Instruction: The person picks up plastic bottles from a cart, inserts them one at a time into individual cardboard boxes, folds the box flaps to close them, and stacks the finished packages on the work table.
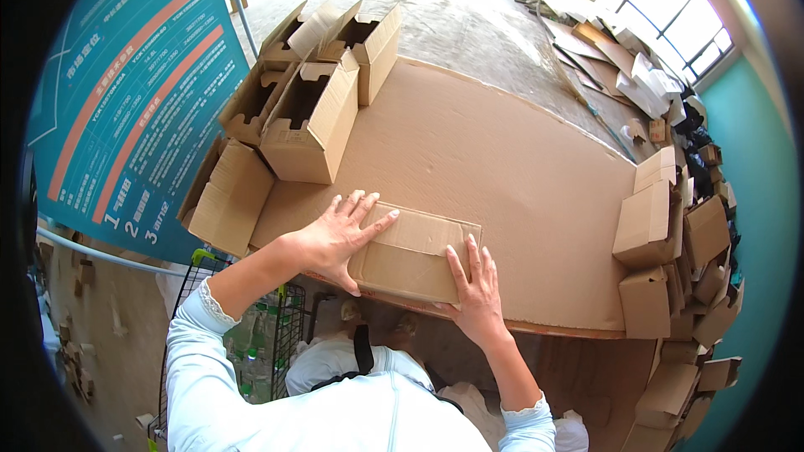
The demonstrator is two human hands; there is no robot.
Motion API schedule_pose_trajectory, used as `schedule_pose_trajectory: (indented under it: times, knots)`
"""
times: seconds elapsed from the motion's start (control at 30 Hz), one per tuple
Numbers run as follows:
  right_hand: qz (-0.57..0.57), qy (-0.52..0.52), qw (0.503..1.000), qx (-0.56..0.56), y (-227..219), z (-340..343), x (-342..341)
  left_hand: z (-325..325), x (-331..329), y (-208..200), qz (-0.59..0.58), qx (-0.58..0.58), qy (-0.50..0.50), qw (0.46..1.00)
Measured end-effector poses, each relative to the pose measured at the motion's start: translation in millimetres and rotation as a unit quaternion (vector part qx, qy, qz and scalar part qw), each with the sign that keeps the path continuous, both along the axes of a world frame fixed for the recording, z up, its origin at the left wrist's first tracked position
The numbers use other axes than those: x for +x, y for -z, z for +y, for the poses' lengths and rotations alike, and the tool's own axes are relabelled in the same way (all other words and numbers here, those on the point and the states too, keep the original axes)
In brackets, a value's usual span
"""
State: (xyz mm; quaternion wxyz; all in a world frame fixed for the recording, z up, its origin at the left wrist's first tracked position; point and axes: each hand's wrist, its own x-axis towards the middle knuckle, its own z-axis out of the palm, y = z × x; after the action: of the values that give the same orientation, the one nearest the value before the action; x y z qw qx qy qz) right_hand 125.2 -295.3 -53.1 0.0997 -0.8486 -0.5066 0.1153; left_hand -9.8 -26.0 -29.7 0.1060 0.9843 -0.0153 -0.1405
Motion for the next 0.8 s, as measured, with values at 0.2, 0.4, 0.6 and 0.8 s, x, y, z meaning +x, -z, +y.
schedule_pose_trajectory:
  times: [0.2,0.4,0.6,0.8]
  knots:
    - [0.025,-0.047,0.997,0.052,13,1,13,-6,-7,6,-0.04,-0.013,-0.033,0.999]
    - [0.009,-0.144,0.989,0.043,16,53,38,-9,-38,3,-0.034,0.012,-0.177,0.984]
    - [0.012,-0.24,0.971,0.014,12,130,29,18,-79,-8,0.003,0.013,-0.294,0.956]
    - [0.022,-0.244,0.964,0.102,33,163,-5,75,-107,-5,-0.005,0.023,-0.258,0.966]
